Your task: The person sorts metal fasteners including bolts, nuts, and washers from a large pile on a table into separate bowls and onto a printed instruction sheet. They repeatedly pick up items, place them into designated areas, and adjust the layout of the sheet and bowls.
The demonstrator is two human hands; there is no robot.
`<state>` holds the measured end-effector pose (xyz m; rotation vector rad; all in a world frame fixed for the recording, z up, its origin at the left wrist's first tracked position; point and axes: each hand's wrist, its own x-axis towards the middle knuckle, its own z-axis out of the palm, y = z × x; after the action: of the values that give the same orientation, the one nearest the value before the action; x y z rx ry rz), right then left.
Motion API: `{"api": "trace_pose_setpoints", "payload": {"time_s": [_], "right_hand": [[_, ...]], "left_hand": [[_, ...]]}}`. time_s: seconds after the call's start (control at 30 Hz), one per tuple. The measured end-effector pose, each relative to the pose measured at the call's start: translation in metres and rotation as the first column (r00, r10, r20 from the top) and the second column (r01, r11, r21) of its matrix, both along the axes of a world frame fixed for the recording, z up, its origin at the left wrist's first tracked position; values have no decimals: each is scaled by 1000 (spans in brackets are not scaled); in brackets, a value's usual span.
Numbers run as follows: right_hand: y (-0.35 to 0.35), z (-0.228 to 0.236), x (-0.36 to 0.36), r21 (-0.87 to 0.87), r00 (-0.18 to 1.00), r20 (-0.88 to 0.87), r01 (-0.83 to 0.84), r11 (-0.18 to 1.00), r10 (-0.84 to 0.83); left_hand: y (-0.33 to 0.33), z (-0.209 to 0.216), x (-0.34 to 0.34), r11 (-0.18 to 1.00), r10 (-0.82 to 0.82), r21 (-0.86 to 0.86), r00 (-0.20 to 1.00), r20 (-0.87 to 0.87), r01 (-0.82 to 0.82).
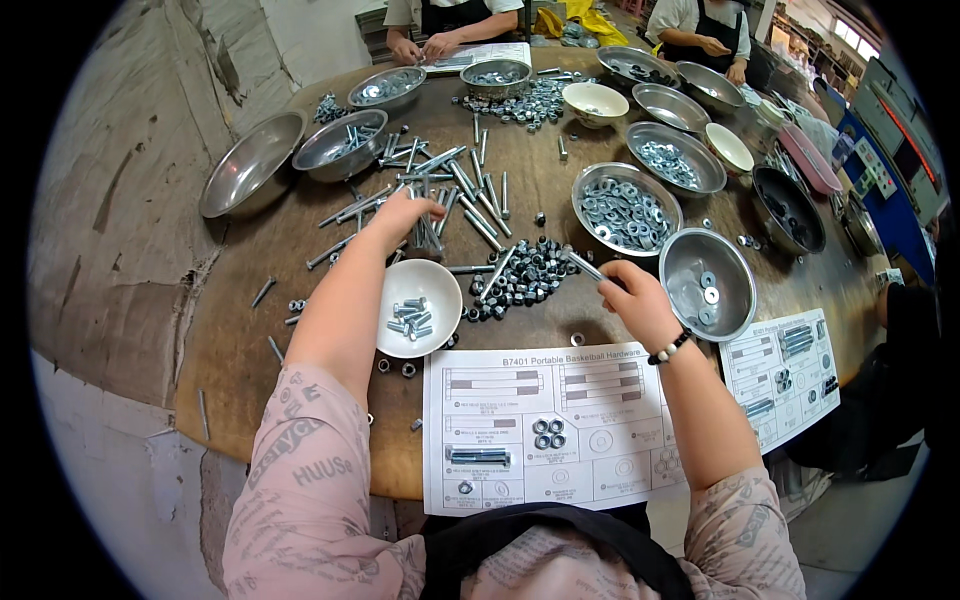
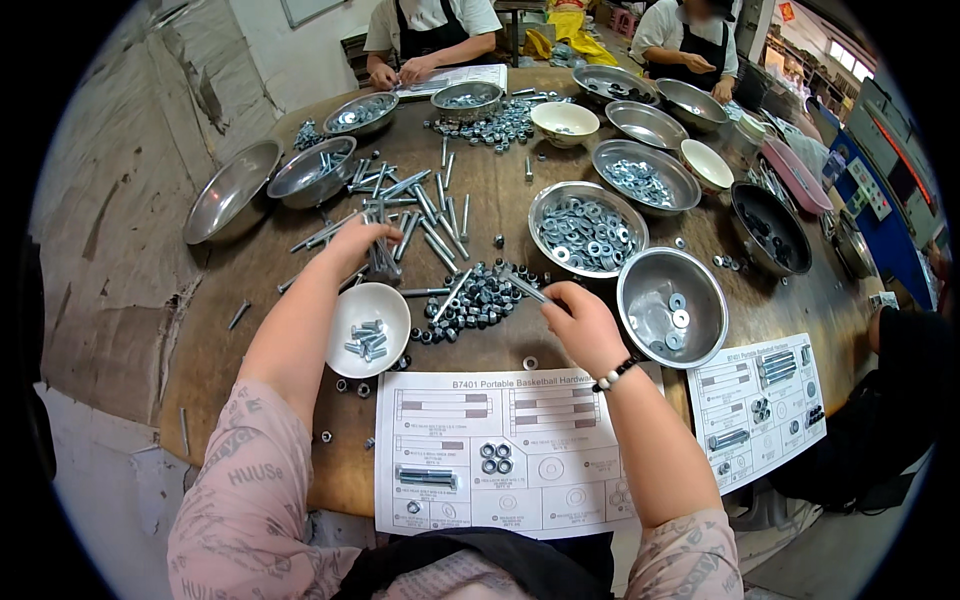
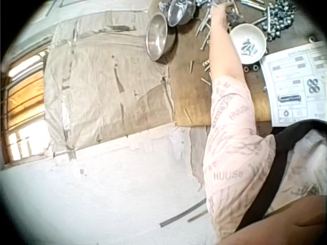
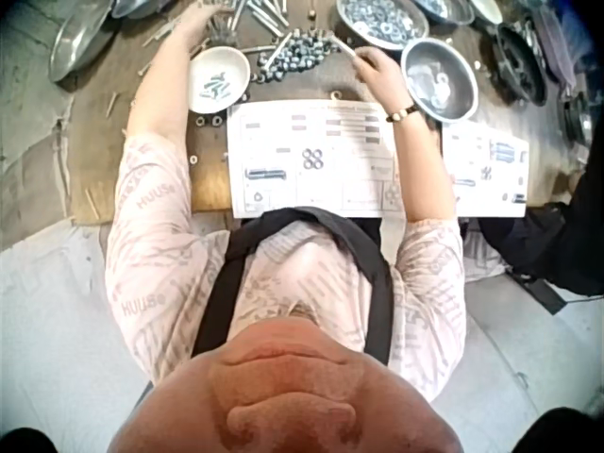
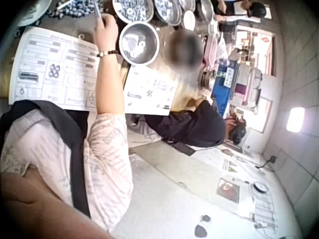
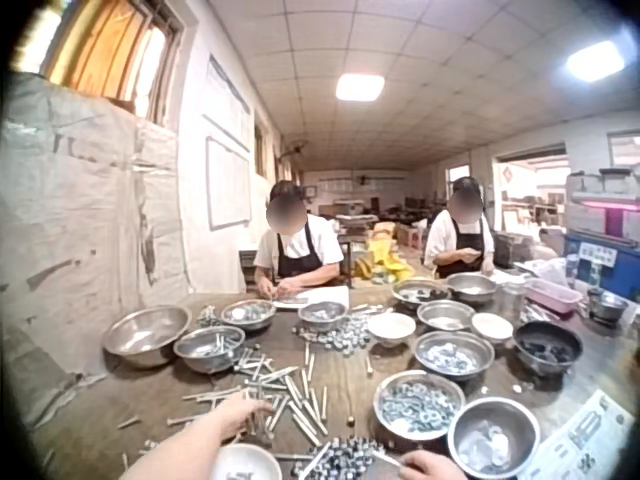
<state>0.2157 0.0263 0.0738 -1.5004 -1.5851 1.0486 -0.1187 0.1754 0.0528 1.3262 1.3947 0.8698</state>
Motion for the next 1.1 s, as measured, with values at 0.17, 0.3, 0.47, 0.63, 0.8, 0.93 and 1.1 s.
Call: {"api": "trace_pose_setpoints", "payload": {"time_s": [0.17,0.3,0.47,0.63,0.8,0.93,1.1], "right_hand": [[-33,-1,16,-114,965,-253,42,993,-70],[-54,-1,28,-151,928,-361,41,988,-93],[-82,5,39,-106,887,-440,101,989,-138],[-108,2,58,-61,888,-426,166,984,-176],[-130,8,69,92,933,-332,177,980,-137],[-137,6,76,219,990,-36,141,966,-136],[-128,-15,77,432,986,33,136,892,-166]], "left_hand": [[-17,32,-1,999,24,30,874,485,-44],[-40,54,24,991,-110,123,780,616,42],[-92,73,90,961,-262,168,918,299,219],[-156,55,161,753,-332,382,811,-482,535],[-197,5,211,620,-368,136,440,-819,772],[-212,-23,234,621,-257,156,388,-885,768],[-217,-13,240,672,-242,148,403,-883,726]]}}
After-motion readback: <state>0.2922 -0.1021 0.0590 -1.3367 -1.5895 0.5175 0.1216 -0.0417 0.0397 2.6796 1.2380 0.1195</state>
